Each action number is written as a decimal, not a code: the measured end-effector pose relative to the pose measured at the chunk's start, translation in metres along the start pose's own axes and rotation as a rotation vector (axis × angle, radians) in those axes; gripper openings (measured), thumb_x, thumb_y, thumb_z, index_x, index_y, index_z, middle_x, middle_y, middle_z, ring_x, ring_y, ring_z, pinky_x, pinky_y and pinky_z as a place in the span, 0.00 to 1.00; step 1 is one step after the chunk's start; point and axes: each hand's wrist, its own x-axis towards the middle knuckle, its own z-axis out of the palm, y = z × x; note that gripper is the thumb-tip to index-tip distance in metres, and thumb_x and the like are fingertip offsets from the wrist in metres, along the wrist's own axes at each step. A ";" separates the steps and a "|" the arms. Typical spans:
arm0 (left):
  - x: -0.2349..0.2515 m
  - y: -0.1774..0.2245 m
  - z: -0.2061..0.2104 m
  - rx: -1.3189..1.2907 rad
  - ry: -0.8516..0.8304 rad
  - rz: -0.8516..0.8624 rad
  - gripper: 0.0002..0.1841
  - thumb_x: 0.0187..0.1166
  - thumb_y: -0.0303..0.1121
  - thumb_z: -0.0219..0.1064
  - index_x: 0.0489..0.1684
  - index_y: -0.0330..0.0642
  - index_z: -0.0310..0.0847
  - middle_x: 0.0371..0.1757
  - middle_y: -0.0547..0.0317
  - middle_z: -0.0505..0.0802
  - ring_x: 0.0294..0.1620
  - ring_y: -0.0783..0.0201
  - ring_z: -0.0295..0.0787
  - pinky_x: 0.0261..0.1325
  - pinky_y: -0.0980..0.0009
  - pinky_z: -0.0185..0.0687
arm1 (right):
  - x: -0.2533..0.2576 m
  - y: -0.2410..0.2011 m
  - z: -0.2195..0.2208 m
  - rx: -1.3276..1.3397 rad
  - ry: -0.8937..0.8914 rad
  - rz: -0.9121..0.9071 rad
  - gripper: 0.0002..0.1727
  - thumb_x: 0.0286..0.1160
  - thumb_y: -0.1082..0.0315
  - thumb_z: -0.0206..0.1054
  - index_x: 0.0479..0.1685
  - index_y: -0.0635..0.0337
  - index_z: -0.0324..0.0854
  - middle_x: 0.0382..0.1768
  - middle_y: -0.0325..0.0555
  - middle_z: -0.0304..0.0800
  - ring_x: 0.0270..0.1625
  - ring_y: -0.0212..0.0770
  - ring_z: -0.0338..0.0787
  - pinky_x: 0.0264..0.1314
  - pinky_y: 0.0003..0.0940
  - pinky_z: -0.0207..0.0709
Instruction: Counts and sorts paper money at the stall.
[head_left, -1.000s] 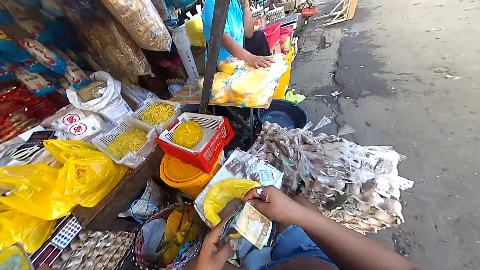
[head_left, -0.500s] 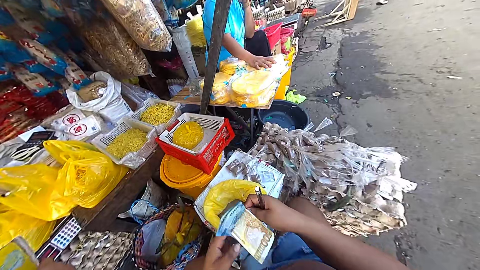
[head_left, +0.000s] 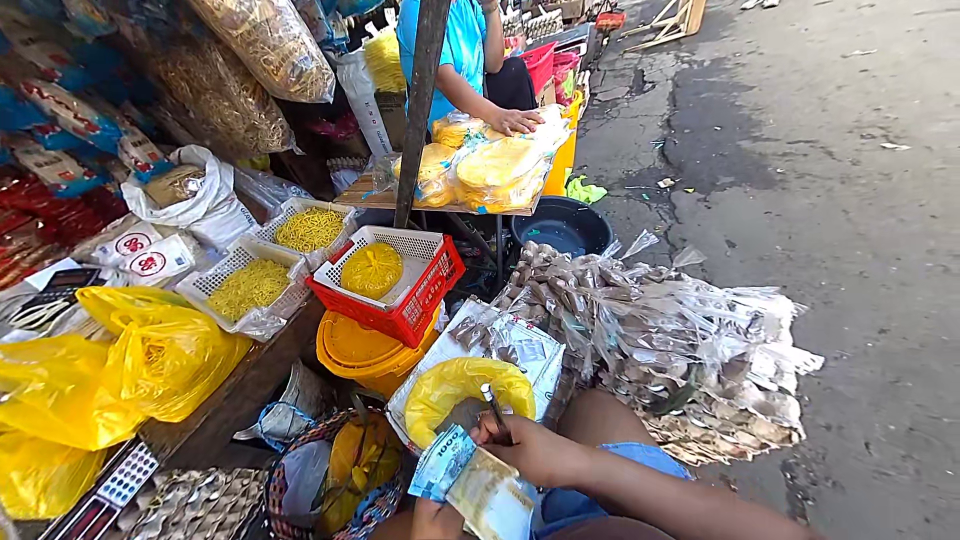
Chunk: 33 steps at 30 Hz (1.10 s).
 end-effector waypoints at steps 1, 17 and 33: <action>0.000 -0.001 0.001 0.000 0.002 0.008 0.12 0.71 0.17 0.67 0.51 0.31 0.84 0.46 0.74 0.96 0.52 0.86 0.90 0.64 0.78 0.86 | -0.001 0.000 0.002 0.010 0.007 0.003 0.10 0.84 0.73 0.60 0.55 0.68 0.80 0.49 0.45 0.87 0.47 0.27 0.83 0.55 0.28 0.77; 0.006 0.015 0.009 -0.269 0.180 -0.200 0.17 0.74 0.19 0.62 0.61 0.33 0.72 0.43 0.65 0.97 0.45 0.71 0.96 0.57 0.68 0.93 | -0.001 -0.005 -0.007 -0.018 -0.004 0.003 0.10 0.84 0.64 0.66 0.49 0.62 0.84 0.33 0.35 0.80 0.34 0.24 0.76 0.41 0.24 0.71; 0.041 0.025 -0.010 -0.922 0.283 -0.147 0.15 0.85 0.31 0.54 0.62 0.37 0.80 0.54 0.45 0.95 0.49 0.50 0.96 0.57 0.53 0.93 | -0.017 0.007 -0.013 0.008 0.230 -0.210 0.18 0.90 0.62 0.55 0.57 0.64 0.85 0.39 0.36 0.90 0.38 0.24 0.87 0.47 0.25 0.84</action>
